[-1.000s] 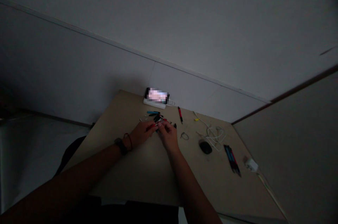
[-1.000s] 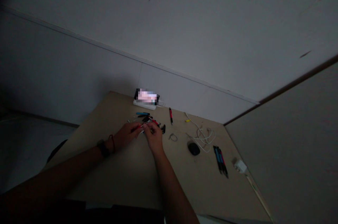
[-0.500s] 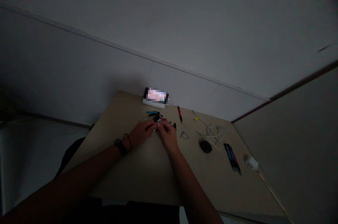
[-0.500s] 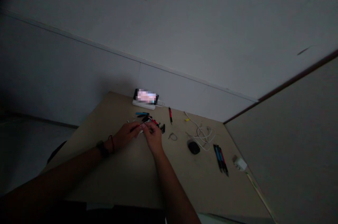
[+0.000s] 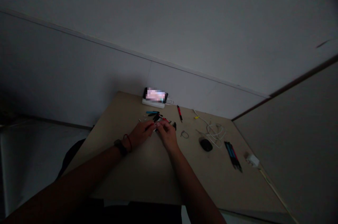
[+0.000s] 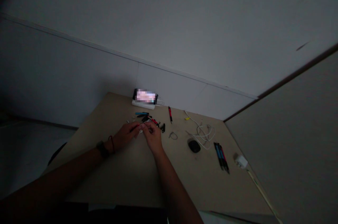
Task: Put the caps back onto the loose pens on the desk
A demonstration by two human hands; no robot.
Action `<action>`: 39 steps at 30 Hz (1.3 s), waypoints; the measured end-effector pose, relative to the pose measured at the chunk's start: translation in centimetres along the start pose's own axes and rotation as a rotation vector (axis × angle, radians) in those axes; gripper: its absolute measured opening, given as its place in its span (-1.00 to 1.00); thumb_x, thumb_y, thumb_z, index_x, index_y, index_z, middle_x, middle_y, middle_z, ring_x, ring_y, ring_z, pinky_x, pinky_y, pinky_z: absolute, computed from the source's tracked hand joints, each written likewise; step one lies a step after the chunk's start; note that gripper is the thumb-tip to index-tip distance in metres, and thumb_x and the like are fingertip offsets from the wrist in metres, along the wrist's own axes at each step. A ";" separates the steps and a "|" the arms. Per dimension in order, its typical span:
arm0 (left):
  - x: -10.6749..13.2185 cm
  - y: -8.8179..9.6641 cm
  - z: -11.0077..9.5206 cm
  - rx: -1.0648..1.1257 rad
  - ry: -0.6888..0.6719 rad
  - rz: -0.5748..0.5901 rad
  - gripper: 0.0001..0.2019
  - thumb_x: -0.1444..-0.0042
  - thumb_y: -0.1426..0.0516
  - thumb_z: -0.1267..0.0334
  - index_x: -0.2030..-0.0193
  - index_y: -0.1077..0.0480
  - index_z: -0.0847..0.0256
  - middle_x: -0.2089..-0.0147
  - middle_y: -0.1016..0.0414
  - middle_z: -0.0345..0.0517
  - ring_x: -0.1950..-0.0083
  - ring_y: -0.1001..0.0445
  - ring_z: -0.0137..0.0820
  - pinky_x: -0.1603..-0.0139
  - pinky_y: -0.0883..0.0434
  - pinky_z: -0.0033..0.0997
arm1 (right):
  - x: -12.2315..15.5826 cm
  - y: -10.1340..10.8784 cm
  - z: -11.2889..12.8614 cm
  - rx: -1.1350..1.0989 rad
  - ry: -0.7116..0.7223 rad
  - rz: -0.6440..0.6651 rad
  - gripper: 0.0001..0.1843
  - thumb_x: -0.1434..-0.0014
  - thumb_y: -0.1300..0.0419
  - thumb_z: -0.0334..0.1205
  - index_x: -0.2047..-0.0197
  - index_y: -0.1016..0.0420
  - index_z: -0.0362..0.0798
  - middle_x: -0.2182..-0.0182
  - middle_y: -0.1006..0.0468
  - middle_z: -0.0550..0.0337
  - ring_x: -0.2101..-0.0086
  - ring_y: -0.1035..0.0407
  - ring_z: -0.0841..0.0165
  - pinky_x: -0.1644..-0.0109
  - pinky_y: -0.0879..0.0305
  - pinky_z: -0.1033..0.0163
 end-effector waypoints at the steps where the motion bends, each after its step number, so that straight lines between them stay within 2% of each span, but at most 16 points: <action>1: 0.0 0.0 0.0 0.000 -0.002 0.003 -0.65 -0.35 0.03 0.11 0.42 -0.31 0.21 0.51 -0.32 -0.27 0.45 -0.32 -0.44 0.35 -0.22 -0.42 | 0.0 0.0 0.0 -0.002 -0.001 0.002 -0.70 -0.13 -0.29 0.07 0.39 -0.57 -0.01 0.43 -0.55 0.21 0.37 -0.40 0.31 0.24 -0.30 0.23; 6: 0.0 0.0 -0.1 -0.018 -0.010 -0.003 -0.63 -0.36 0.05 0.12 0.45 -0.29 0.22 0.52 -0.32 -0.26 0.46 -0.31 -0.45 0.36 -0.22 -0.42 | 0.1 0.1 -0.1 0.008 -0.016 -0.014 -0.69 -0.12 -0.29 0.08 0.37 -0.57 -0.01 0.43 -0.56 0.19 0.37 -0.40 0.30 0.27 -0.30 0.23; 14: -0.1 0.2 -0.3 0.004 -0.015 -0.022 -0.62 -0.36 0.04 0.10 0.44 -0.32 0.21 0.55 -0.31 -0.28 0.49 -0.29 -0.45 0.39 -0.20 -0.43 | 0.1 -0.1 1.1 0.070 0.030 -0.014 -0.65 -0.16 -0.24 0.10 0.40 -0.54 -0.03 0.42 -0.54 0.18 0.36 -0.41 0.31 0.28 -0.33 0.25; 30: -0.2 0.4 0.5 -0.002 0.014 -0.031 -0.60 -0.36 0.04 0.04 0.45 -0.30 0.20 0.53 -0.33 -0.26 0.45 -0.32 -0.42 0.34 -0.21 -0.43 | 0.0 -0.3 1.3 0.089 0.087 -0.010 -0.69 -0.18 -0.26 0.07 0.32 -0.59 -0.02 0.37 -0.55 0.15 0.31 -0.43 0.30 0.17 -0.36 0.20; 39: -0.2 0.5 0.4 -0.015 0.033 -0.022 -0.57 -0.36 0.04 -0.01 0.45 -0.32 0.20 0.52 -0.34 -0.24 0.45 -0.32 -0.42 0.35 -0.22 -0.41 | -0.1 -0.3 0.9 0.097 0.077 -0.025 -0.72 -0.18 -0.27 0.04 0.27 -0.60 -0.01 0.34 -0.57 0.13 0.30 -0.43 0.28 0.20 -0.36 0.20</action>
Point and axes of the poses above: each hand's wrist, its own x-axis away from the middle knuckle, its own y-axis out of the back of the hand, z = x × y, the point moved 10 cm from there along -x, towards the middle knuckle
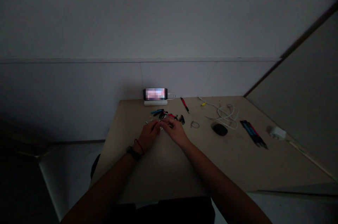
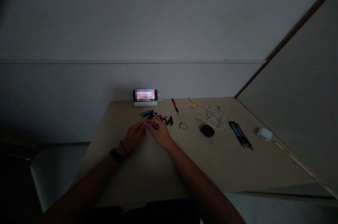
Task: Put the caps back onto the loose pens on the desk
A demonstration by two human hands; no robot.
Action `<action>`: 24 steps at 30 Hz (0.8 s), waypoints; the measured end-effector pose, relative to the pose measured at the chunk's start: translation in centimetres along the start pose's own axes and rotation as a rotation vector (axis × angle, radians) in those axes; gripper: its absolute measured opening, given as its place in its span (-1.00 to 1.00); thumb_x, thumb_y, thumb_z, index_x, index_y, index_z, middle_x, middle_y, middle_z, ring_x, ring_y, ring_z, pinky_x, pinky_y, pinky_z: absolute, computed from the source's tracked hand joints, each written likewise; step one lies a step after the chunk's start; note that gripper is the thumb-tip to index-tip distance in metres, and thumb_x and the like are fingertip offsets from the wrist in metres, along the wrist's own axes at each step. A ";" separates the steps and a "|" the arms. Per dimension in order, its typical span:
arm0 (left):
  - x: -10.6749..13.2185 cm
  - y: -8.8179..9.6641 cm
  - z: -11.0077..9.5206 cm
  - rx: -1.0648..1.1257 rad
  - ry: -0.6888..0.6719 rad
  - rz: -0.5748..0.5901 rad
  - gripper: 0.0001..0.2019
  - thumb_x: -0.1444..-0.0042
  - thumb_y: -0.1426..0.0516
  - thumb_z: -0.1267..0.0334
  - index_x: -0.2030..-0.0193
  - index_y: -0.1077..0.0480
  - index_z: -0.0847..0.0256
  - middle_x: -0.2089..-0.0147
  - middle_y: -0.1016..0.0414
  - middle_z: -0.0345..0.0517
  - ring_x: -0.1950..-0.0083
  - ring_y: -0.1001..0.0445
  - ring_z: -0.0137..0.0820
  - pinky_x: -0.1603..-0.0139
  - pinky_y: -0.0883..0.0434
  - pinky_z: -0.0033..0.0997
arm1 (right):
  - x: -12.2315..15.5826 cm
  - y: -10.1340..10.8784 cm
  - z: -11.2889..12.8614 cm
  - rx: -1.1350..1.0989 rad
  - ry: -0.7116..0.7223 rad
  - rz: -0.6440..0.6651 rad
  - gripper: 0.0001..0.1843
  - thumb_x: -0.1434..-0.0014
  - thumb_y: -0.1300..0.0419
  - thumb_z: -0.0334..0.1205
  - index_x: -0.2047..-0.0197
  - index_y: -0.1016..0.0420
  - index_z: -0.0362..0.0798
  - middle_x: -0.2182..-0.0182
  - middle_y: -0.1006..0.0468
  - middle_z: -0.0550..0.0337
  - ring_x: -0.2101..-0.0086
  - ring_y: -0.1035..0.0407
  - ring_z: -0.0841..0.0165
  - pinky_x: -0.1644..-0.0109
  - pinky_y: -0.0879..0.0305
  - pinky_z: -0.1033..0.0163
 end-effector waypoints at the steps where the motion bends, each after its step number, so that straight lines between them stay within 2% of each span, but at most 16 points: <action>1: 0.0 0.0 0.1 0.001 0.004 -0.003 -0.58 -0.36 0.04 -0.01 0.44 -0.32 0.21 0.52 -0.34 -0.24 0.45 -0.32 -0.42 0.35 -0.22 -0.41 | 0.0 0.0 0.0 -0.001 0.001 0.001 -0.72 -0.18 -0.27 0.04 0.27 -0.60 0.00 0.34 -0.56 0.14 0.30 -0.42 0.28 0.21 -0.36 0.20; 7: 0.0 -0.1 0.7 0.005 0.027 -0.005 -0.58 -0.35 0.03 -0.01 0.43 -0.33 0.21 0.52 -0.35 -0.23 0.44 -0.32 -0.41 0.34 -0.23 -0.41 | 0.0 -0.2 -0.2 0.017 0.002 0.020 -0.72 -0.19 -0.27 0.05 0.26 -0.61 0.01 0.37 -0.55 0.15 0.30 -0.41 0.27 0.22 -0.36 0.20; 24: 0.0 0.1 0.4 0.005 0.024 -0.005 -0.55 -0.34 0.05 -0.08 0.45 -0.30 0.19 0.51 -0.34 -0.22 0.44 -0.31 -0.40 0.35 -0.21 -0.41 | 0.0 -0.2 0.0 -0.001 -0.010 0.015 -0.71 -0.18 -0.27 0.06 0.27 -0.61 0.00 0.37 -0.53 0.16 0.35 -0.40 0.30 0.30 -0.33 0.24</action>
Point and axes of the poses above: each hand's wrist, its own x-axis away from the middle knuckle, its own y-axis out of the back of the hand, z = x × y, the point moved 10 cm from there along -x, towards the middle knuckle
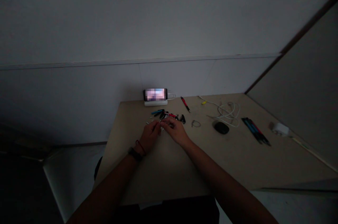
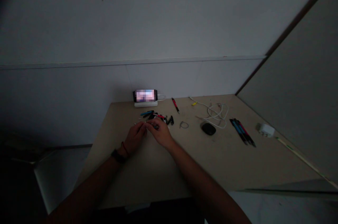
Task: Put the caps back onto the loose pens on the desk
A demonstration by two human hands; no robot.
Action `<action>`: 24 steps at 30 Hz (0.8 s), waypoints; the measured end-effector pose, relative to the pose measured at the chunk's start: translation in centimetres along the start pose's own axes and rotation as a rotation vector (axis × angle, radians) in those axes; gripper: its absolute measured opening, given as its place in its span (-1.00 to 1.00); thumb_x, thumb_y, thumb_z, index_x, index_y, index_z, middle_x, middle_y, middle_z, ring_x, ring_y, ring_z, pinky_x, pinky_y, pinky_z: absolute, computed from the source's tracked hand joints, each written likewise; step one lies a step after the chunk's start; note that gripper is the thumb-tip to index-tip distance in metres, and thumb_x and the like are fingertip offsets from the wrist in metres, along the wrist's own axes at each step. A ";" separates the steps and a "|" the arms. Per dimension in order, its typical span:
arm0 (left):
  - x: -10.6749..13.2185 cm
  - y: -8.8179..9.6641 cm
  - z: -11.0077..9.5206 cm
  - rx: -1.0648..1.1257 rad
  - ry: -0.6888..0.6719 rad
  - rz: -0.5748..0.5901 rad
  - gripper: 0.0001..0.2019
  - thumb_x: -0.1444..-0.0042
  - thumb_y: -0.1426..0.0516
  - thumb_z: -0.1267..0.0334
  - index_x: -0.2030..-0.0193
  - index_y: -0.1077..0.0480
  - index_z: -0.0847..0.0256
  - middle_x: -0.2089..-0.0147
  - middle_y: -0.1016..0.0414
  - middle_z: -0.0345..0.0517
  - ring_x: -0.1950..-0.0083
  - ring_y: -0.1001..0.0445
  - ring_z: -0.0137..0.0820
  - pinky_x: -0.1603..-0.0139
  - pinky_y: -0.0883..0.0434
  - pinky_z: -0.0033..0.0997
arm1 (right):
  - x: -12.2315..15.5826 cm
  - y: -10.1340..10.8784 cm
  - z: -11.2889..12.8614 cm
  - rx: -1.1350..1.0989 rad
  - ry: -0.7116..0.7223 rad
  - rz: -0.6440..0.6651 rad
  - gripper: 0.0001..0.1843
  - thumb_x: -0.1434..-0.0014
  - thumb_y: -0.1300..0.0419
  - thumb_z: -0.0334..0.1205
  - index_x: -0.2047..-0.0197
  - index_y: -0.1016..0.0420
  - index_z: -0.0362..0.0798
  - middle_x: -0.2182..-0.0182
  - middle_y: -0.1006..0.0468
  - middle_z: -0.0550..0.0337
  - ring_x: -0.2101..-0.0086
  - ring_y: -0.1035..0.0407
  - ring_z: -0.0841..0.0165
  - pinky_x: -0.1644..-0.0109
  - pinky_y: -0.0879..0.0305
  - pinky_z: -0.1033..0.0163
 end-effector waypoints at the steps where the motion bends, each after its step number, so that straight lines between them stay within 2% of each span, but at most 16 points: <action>1: 0.0 0.0 0.0 -0.001 0.001 -0.001 -0.55 -0.34 0.04 -0.08 0.45 -0.30 0.19 0.51 -0.34 -0.22 0.44 -0.31 -0.40 0.35 -0.21 -0.41 | 0.0 0.0 0.0 0.005 0.003 0.001 -0.70 -0.17 -0.27 0.07 0.28 -0.61 0.00 0.37 -0.53 0.16 0.35 -0.40 0.30 0.30 -0.33 0.24; 10: 0.0 0.1 0.0 -0.019 -0.005 -0.005 -0.56 -0.35 0.05 -0.03 0.46 -0.31 0.20 0.51 -0.34 -0.22 0.43 -0.32 -0.41 0.33 -0.22 -0.41 | 0.0 0.0 0.1 0.009 0.012 -0.007 -0.71 -0.18 -0.27 0.05 0.27 -0.60 -0.01 0.36 -0.55 0.15 0.32 -0.42 0.28 0.24 -0.33 0.20; 17: -0.1 0.2 0.1 0.034 0.011 -0.023 -0.53 -0.34 0.04 -0.08 0.44 -0.34 0.22 0.52 -0.35 -0.22 0.44 -0.33 -0.42 0.34 -0.24 -0.41 | 0.1 -0.1 0.0 -0.009 -0.010 0.002 -0.70 -0.17 -0.27 0.05 0.23 -0.61 -0.01 0.32 -0.57 0.12 0.30 -0.42 0.28 0.19 -0.36 0.18; 20: -0.1 1.2 0.8 0.132 0.067 -0.118 -0.54 -0.32 0.03 -0.13 0.31 -0.41 0.22 0.54 -0.31 -0.26 0.48 -0.30 -0.44 0.41 -0.24 -0.44 | -0.2 1.2 0.0 -0.025 -0.019 -0.081 -0.66 -0.17 -0.26 0.08 0.22 -0.60 -0.02 0.29 -0.58 0.11 0.29 -0.43 0.28 0.20 -0.36 0.19; 24: 0.0 3.1 1.8 0.295 0.122 -0.294 -0.51 -0.30 0.03 -0.20 0.24 -0.42 0.22 0.57 -0.25 -0.29 0.56 -0.21 -0.49 0.53 -0.18 -0.50 | -0.6 5.5 -0.7 -0.133 -0.075 -0.337 -0.58 -0.16 -0.22 0.17 0.27 -0.56 -0.05 0.44 -0.52 0.18 0.43 -0.38 0.34 0.34 -0.32 0.25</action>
Point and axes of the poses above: each hand's wrist, its own x-axis away from the middle knuckle, its own y-axis out of the back of the hand, z = x × y, the point moved 10 cm from there along -x, towards the middle knuckle
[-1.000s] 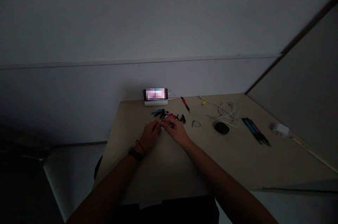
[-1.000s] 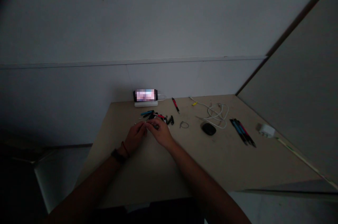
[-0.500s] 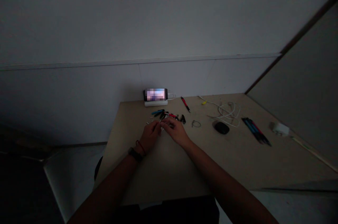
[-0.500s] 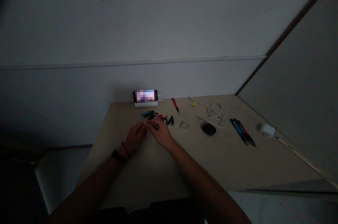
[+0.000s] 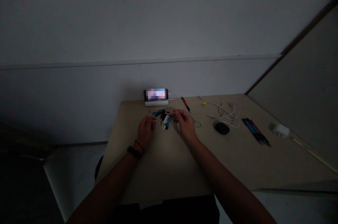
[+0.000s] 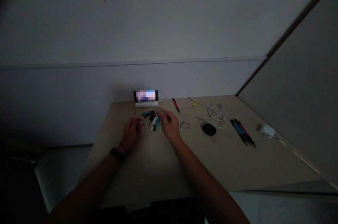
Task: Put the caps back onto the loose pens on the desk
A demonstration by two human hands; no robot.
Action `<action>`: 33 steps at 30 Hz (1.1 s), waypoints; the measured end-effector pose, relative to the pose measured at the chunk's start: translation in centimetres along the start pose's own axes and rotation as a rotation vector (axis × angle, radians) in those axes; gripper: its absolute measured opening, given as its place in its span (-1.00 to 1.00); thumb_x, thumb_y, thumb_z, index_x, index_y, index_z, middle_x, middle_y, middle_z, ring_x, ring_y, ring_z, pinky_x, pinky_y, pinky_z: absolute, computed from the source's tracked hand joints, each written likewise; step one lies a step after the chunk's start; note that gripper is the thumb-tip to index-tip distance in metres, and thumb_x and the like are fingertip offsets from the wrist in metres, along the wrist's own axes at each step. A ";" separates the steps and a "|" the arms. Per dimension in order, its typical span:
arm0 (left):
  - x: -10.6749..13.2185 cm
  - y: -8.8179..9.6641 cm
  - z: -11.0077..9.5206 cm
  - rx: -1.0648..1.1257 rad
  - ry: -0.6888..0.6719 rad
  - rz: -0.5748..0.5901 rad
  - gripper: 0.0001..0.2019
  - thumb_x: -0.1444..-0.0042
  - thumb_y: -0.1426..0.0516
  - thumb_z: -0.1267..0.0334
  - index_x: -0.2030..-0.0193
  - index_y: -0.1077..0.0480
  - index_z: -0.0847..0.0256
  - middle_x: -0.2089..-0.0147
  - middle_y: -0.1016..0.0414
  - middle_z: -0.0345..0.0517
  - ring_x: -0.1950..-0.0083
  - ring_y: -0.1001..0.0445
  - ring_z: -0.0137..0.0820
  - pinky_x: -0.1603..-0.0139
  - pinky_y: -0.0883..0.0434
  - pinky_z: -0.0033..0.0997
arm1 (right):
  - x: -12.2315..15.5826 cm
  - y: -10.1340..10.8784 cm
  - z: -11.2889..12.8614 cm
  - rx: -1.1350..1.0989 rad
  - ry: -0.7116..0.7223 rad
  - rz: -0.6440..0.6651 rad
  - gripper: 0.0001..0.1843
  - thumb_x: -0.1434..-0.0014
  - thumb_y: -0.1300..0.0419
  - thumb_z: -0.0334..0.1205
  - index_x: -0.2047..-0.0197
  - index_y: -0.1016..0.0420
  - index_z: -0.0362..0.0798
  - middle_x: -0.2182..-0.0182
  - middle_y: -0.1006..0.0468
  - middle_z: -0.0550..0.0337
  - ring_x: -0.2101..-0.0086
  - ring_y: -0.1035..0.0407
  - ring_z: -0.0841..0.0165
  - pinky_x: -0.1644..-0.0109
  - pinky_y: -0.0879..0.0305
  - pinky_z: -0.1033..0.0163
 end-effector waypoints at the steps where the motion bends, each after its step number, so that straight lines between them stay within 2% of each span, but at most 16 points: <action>1: -0.1 0.5 0.0 0.026 0.005 -0.037 -0.50 -0.29 0.03 -0.21 0.25 -0.41 0.22 0.57 -0.25 -0.29 0.57 -0.20 -0.50 0.56 -0.16 -0.50 | -0.4 1.0 -0.2 -0.047 -0.022 -0.064 -0.57 -0.16 -0.20 0.19 0.26 -0.54 -0.05 0.47 -0.49 0.21 0.46 -0.36 0.36 0.38 -0.30 0.27; 3: -0.2 1.2 0.1 0.062 0.015 -0.094 -0.49 -0.27 0.02 -0.23 0.27 -0.40 0.22 0.56 -0.24 -0.28 0.58 -0.18 -0.51 0.59 -0.13 -0.51 | -0.9 2.8 -0.6 -0.135 -0.058 -0.183 -0.55 -0.16 -0.18 0.22 0.28 -0.51 -0.04 0.51 -0.45 0.26 0.52 -0.33 0.41 0.44 -0.26 0.30; 6: -0.4 1.7 0.3 0.109 0.043 -0.131 -0.48 -0.25 0.01 -0.25 0.28 -0.39 0.22 0.56 -0.25 -0.30 0.62 -0.15 -0.54 0.63 -0.11 -0.53 | -1.2 4.2 -1.2 -0.214 -0.101 -0.274 -0.55 -0.14 -0.18 0.23 0.30 -0.48 -0.04 0.52 -0.44 0.28 0.56 -0.32 0.44 0.48 -0.25 0.33; 12: -0.4 1.5 0.5 0.113 0.048 -0.116 -0.50 -0.26 0.01 -0.24 0.27 -0.38 0.23 0.55 -0.24 -0.29 0.62 -0.13 -0.55 0.66 -0.08 -0.55 | -1.1 4.3 -1.9 -0.270 -0.149 -0.289 -0.60 -0.11 -0.21 0.15 0.30 -0.49 -0.05 0.51 -0.45 0.27 0.55 -0.33 0.45 0.50 -0.24 0.35; 19: -0.3 1.0 0.5 0.064 0.024 -0.073 -0.52 -0.28 0.02 -0.20 0.27 -0.39 0.22 0.55 -0.23 -0.29 0.59 -0.15 -0.52 0.64 -0.09 -0.54 | -1.4 4.5 -1.9 -0.216 -0.131 -0.276 -0.56 -0.08 -0.22 0.21 0.31 -0.48 -0.05 0.51 -0.46 0.24 0.53 -0.33 0.42 0.47 -0.24 0.32; 21: -0.3 0.9 0.6 0.060 0.025 -0.070 -0.52 -0.28 0.01 -0.20 0.27 -0.40 0.21 0.55 -0.24 -0.29 0.59 -0.15 -0.53 0.62 -0.11 -0.54 | -1.7 4.5 -1.9 -0.111 -0.094 -0.247 -0.58 -0.09 -0.21 0.18 0.29 -0.50 -0.04 0.48 -0.48 0.21 0.49 -0.35 0.38 0.41 -0.28 0.29; 24: -0.2 0.8 0.6 0.047 0.027 -0.062 -0.52 -0.28 0.01 -0.20 0.28 -0.41 0.21 0.56 -0.24 -0.30 0.58 -0.16 -0.52 0.61 -0.11 -0.52 | -2.1 4.2 -1.3 0.203 0.022 -0.167 -0.67 -0.10 -0.24 0.07 0.28 -0.55 -0.05 0.38 -0.54 0.11 0.36 -0.41 0.27 0.21 -0.35 0.15; 28: -0.1 0.7 0.4 0.050 0.030 -0.053 -0.54 -0.29 0.01 -0.18 0.27 -0.41 0.21 0.56 -0.23 -0.30 0.58 -0.16 -0.52 0.59 -0.12 -0.52 | -2.4 3.8 -0.9 0.573 0.138 -0.092 -0.75 -0.12 -0.20 -0.09 0.26 -0.60 -0.07 0.26 -0.55 0.02 0.20 -0.41 0.15 -0.01 -0.30 0.01; 33: -0.1 0.7 0.2 0.064 0.025 -0.049 -0.54 -0.29 0.01 -0.17 0.28 -0.41 0.21 0.55 -0.24 -0.29 0.57 -0.17 -0.51 0.58 -0.13 -0.50 | -2.5 4.2 -1.1 0.672 0.158 -0.075 -0.76 -0.16 -0.16 -0.17 0.21 -0.62 -0.07 0.22 -0.53 0.00 0.14 -0.39 0.13 -0.06 -0.26 0.01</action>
Point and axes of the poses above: each hand's wrist, its own x-axis away from the middle knuckle, its own y-axis out of the back of the hand, z = x × y, the point moved 10 cm from there along -x, towards the middle knuckle
